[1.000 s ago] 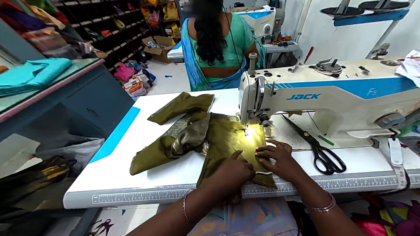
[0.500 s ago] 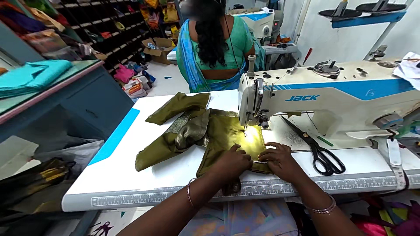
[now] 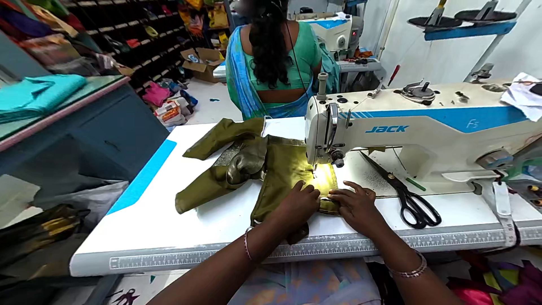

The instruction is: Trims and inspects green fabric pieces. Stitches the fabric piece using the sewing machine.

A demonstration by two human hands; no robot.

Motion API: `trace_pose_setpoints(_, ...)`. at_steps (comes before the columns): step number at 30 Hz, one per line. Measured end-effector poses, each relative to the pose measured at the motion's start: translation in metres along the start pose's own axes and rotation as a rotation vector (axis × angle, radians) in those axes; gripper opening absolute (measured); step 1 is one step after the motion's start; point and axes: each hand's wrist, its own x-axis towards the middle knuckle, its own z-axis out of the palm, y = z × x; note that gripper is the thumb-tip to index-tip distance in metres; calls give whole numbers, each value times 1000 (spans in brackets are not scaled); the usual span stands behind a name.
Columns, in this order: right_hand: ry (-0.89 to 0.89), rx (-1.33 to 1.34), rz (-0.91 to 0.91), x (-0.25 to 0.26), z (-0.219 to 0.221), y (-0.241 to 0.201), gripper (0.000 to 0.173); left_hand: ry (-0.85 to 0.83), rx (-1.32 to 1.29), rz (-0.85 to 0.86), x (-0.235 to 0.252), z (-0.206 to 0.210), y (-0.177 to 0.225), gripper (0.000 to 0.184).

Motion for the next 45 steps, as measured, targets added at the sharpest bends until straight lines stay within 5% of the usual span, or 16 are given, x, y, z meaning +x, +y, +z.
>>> trace_pose_setpoints(7, -17, -55, 58, 3, 4, -2, 35, 55, -27, -44, 0, -1, -6, 20)
trace_pose_setpoints(17, -100, -84, 124, 7, 1, -5, 34, 41, -179, -185, -10, 4, -2, 44)
trace_pose_setpoints(28, 136, -159, 214, -2, 2, -5, 32, -64, -273, -261, -2, -11, -10, 47)
trace_pose_setpoints(45, 124, -174, 239, 0, 4, -5, 20, -89, -254, -284, 14, 0, -35, 57)
